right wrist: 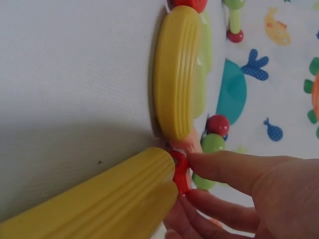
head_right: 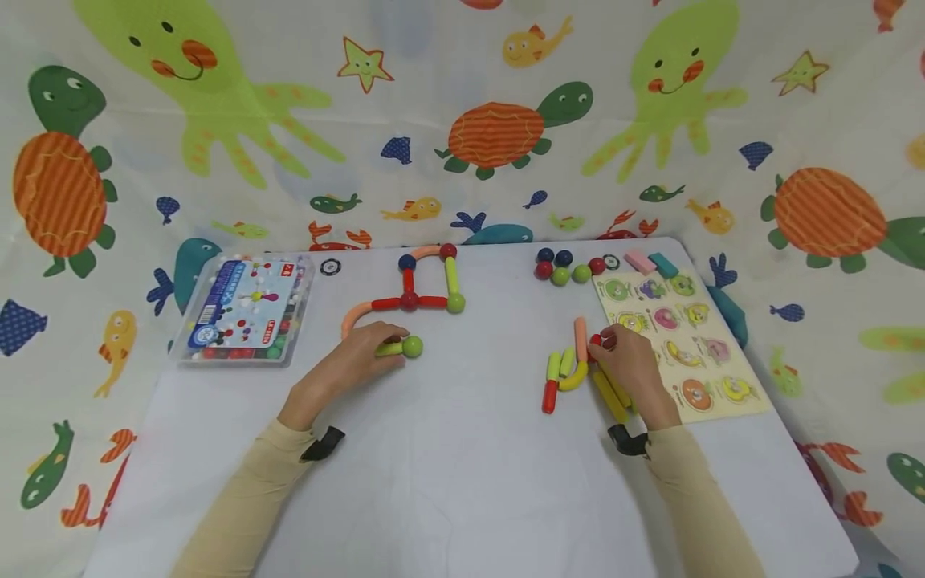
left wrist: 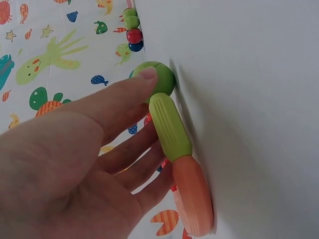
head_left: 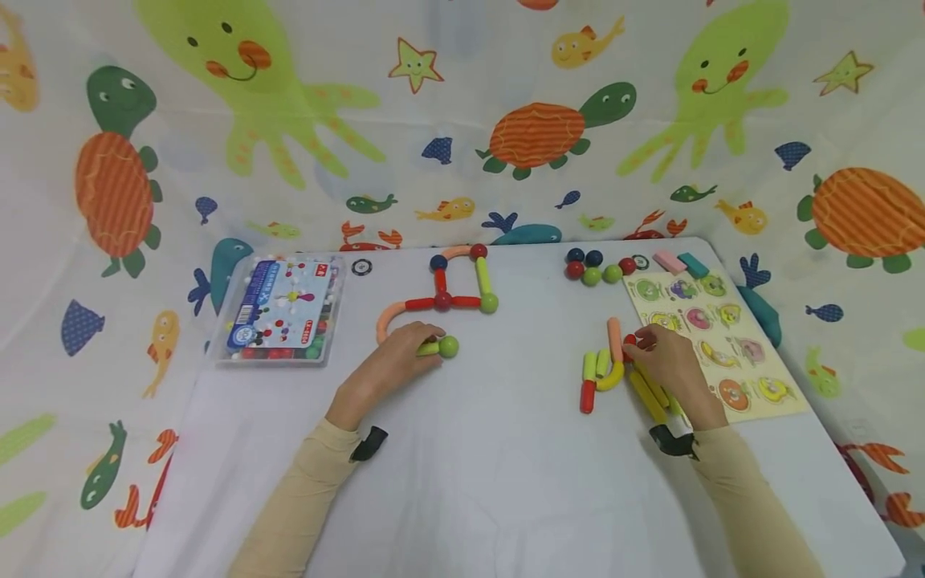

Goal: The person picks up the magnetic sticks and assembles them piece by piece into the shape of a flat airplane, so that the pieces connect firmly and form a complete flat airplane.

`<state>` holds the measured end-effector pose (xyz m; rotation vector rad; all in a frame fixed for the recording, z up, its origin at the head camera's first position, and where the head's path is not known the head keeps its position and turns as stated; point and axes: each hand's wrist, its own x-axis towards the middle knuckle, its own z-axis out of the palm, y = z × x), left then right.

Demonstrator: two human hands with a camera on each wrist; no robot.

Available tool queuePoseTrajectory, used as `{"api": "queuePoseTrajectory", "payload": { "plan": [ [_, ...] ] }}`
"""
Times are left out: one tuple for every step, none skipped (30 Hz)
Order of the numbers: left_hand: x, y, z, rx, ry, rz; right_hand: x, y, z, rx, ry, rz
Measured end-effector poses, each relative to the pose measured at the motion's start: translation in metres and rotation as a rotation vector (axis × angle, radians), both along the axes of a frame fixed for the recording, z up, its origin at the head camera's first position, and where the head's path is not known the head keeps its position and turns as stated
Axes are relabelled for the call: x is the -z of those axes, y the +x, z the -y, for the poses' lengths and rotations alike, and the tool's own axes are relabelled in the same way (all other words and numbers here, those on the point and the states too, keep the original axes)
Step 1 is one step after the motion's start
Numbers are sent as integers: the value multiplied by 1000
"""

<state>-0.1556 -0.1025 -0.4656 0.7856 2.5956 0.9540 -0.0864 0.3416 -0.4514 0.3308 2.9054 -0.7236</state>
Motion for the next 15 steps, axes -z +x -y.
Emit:
{"api": "queuePoseTrajectory", "payload": {
  "plan": [
    [1, 0, 0, 2, 1, 1, 2, 0, 1, 5, 0, 7],
    [2, 0, -1, 3, 3, 3, 3, 0, 1, 12, 0, 13],
    [2, 0, -1, 4, 5, 4, 5, 0, 1, 18, -1, 19],
    [3, 0, -1, 6, 4, 3, 6, 0, 2, 27, -4, 25],
    [3, 0, -1, 6, 5, 4, 6, -1, 3, 35, -5, 32],
    [3, 0, -2, 6, 5, 6, 6, -1, 3, 42, -5, 40],
    [4, 0, -2, 6, 4, 8, 6, -2, 3, 48, -8, 48],
    [4, 0, -2, 5, 3, 9, 6, -3, 4, 54, -10, 58],
    [4, 0, -2, 5, 1, 10, 6, -4, 4, 56, -9, 65],
    [4, 0, -2, 6, 0, 9, 6, -5, 4, 53, -7, 69],
    [4, 0, -2, 6, 0, 10, 6, -6, 5, 51, -3, 72],
    [4, 0, -2, 6, 0, 9, 6, -8, 5, 47, -4, 73],
    [5, 0, -1, 4, -1, 9, 6, -9, 5, 43, 0, 70],
    [5, -1, -1, 3, 1, 6, 5, -10, 5, 39, 1, 63],
    [5, -1, 0, 1, 2, 5, 5, -11, 5, 38, -1, 53]
  ]
}}
